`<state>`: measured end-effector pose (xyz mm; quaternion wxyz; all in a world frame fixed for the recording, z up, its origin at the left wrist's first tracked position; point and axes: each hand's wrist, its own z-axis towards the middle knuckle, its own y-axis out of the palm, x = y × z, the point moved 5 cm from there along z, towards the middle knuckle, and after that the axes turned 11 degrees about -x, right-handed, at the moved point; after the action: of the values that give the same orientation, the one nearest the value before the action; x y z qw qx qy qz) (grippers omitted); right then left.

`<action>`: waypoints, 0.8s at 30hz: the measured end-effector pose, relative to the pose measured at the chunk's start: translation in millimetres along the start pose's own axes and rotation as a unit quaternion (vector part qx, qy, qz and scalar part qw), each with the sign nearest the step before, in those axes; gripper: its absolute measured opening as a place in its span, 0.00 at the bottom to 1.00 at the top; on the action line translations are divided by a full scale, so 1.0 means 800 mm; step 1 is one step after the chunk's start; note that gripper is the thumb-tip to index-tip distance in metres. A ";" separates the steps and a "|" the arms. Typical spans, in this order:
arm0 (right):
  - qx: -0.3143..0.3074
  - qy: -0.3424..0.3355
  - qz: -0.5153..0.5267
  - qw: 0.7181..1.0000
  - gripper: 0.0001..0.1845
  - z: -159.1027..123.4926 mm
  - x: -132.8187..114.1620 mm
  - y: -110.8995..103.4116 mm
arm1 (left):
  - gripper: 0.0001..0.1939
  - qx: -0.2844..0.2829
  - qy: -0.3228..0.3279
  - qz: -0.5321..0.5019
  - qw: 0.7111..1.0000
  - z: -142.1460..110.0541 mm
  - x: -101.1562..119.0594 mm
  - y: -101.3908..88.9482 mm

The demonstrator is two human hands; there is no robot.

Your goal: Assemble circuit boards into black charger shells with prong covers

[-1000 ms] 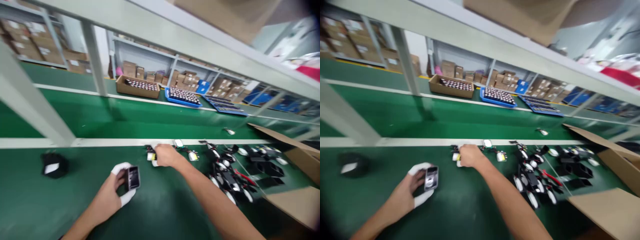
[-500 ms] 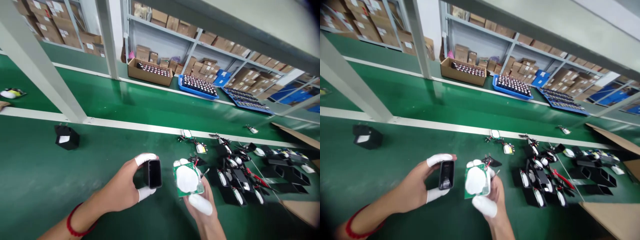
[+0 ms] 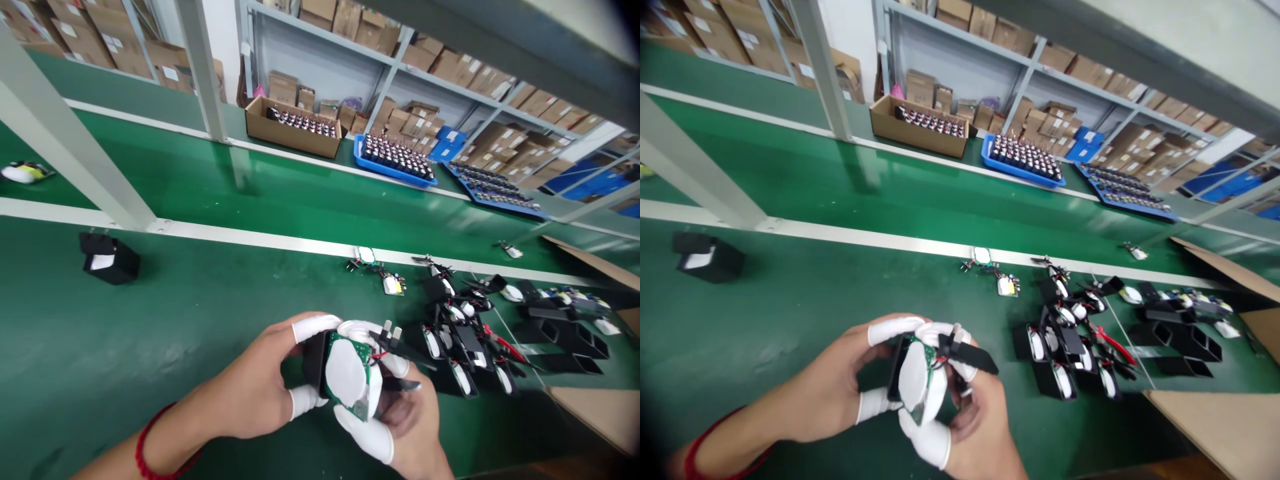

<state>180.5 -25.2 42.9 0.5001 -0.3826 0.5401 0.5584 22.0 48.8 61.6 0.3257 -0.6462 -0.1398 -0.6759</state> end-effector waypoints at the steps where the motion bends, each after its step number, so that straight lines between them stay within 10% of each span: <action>1: -0.002 -0.006 -0.013 1.000 0.30 0.001 -0.003 -0.001 | 0.32 -0.001 0.007 0.000 1.000 0.001 0.002 0.000; 7: -0.108 -0.015 -0.053 0.993 0.33 0.012 -0.017 0.001 | 0.31 -0.017 0.030 0.016 0.999 0.008 0.011 0.002; 16: -0.011 0.003 0.016 1.000 0.33 -0.006 -0.002 -0.005 | 0.31 -0.033 -0.012 0.036 0.999 0.008 0.002 0.005; 24: -0.103 -0.016 -0.054 0.993 0.34 0.006 -0.009 0.001 | 0.31 -0.034 -0.038 -0.005 0.999 0.006 -0.007 0.006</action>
<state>182.0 -21.2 50.8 0.4958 -0.4518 0.4500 0.5895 28.6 50.1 55.8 0.2945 -0.6813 -0.1325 -0.6570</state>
